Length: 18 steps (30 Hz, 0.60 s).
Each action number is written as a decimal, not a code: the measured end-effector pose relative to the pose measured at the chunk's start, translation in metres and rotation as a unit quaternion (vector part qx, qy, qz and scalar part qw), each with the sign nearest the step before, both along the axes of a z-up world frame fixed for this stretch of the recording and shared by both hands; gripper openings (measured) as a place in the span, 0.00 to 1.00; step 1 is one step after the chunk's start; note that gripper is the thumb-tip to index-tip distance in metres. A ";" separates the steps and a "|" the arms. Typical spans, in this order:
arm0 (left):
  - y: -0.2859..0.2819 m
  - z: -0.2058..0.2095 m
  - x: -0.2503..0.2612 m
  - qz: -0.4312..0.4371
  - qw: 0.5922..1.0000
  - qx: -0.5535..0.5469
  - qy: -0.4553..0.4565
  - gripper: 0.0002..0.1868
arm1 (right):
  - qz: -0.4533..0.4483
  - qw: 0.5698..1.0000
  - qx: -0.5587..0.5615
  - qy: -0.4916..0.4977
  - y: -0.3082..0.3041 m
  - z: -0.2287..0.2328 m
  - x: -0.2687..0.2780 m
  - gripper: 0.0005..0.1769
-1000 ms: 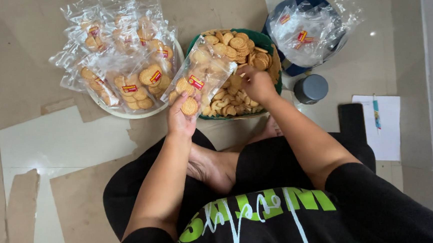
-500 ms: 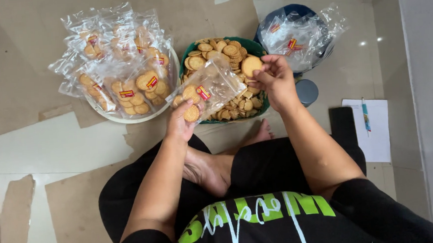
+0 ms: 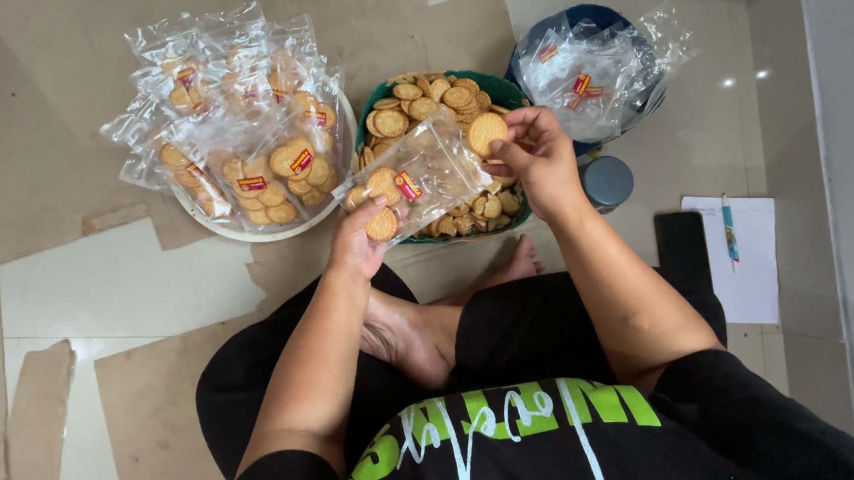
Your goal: The person picks up individual cookies from a bowl by hand and places them into a clear plastic bag, continuing until the bag is filled with several cookies.
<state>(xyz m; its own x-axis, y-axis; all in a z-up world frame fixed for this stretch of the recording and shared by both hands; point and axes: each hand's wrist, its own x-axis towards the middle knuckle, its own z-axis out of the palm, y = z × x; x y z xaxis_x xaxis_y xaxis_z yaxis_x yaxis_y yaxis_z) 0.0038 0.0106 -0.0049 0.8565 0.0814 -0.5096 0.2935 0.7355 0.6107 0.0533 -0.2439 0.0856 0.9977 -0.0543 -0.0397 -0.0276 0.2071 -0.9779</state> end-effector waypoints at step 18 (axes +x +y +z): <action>0.001 -0.021 -0.001 0.001 1.000 0.010 0.000 0.14 | 0.030 0.998 -0.058 0.013 -0.001 -0.001 -0.001 0.18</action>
